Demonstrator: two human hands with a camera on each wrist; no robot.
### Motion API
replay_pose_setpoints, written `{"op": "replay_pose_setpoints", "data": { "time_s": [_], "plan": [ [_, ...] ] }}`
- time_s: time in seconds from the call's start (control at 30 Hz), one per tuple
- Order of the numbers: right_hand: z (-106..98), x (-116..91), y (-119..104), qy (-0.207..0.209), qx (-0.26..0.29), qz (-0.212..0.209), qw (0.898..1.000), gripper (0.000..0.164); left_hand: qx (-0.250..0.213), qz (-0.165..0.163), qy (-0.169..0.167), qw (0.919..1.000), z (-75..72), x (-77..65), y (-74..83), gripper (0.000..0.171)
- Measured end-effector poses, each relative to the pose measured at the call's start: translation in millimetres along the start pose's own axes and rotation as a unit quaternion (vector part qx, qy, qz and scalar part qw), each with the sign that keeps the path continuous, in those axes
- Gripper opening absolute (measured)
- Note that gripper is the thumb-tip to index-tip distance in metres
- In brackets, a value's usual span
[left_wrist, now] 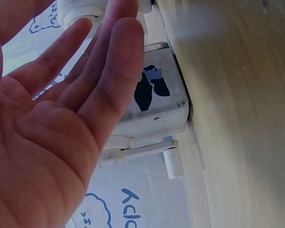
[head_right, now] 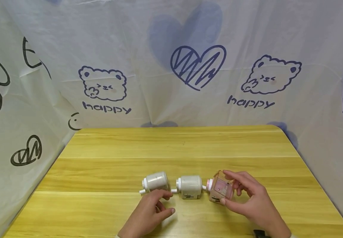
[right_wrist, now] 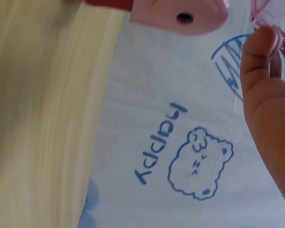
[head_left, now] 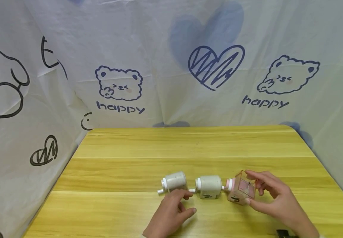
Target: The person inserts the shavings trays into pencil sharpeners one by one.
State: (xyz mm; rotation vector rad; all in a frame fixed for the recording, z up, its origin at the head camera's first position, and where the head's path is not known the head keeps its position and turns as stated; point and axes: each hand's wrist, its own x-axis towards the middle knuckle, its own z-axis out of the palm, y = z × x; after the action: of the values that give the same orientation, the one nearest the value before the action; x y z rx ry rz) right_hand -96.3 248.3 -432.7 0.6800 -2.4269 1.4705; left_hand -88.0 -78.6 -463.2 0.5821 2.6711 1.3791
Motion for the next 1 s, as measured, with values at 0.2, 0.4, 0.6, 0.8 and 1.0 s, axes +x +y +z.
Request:
{"op": "replay_pose_setpoints", "data": {
  "time_s": [0.2,0.4,0.6,0.8,1.0],
  "plan": [
    [8.9,0.7,-2.9,-0.045,0.014,0.000,0.999,0.068,-0.002,-0.004,-0.002,1.0000,-0.6,0.5,0.4,0.040],
    [18.7,0.8,-1.9,-0.080,0.029,-0.010,0.996,0.067,0.000,-0.003,-0.002,1.0000,-0.9,0.3,-0.4,0.039],
    [28.6,0.2,1.9,-0.101,0.017,-0.029,0.994,0.067,-0.002,-0.005,-0.004,1.0000,-0.8,0.2,0.2,0.039],
    [35.1,-1.1,4.5,-0.112,0.015,-0.031,0.993,0.065,0.001,-0.007,-0.002,1.0000,-0.7,0.1,1.1,0.039],
    [37.2,-1.7,1.0,-0.118,0.009,-0.019,0.993,0.065,-0.003,-0.009,-0.003,1.0000,-1.0,-0.3,1.0,0.039]
  ]
}}
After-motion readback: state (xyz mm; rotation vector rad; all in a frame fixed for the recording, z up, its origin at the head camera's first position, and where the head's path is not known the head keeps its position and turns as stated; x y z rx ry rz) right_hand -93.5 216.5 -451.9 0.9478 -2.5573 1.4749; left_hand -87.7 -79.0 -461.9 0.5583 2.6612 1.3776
